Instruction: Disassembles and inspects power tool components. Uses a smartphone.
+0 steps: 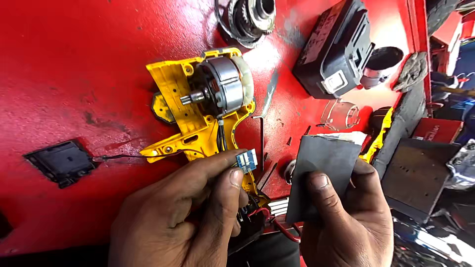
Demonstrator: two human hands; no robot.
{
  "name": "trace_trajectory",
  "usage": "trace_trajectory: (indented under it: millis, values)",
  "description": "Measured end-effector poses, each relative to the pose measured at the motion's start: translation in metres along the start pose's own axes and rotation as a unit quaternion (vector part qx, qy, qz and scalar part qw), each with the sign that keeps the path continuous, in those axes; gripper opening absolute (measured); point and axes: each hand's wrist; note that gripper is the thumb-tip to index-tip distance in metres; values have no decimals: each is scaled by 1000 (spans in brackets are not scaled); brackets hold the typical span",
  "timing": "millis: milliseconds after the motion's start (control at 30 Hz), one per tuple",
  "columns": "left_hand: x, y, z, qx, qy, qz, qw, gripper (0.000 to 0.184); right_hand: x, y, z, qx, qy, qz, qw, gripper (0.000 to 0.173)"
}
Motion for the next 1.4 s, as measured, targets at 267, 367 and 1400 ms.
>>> trace_trajectory:
  millis: [267,367,1400]
  values:
    - [0,-3,0,-20,-28,-48,998,26,50,28,-5,-223,36,192,955,57]
    - [-2,-2,0,-25,-49,-68,996,31,77,37,-24,-377,35,215,900,59]
    - [-123,7,163,309,-206,-2,928,55,-150,11,-52,-100,332,169,923,15]
Point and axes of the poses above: each hand's wrist, its own x-axis towards the middle knuckle, its own z-axis out of the back of the hand, y = z × x, and after that the axes turned 7 degrees about y, right-handed
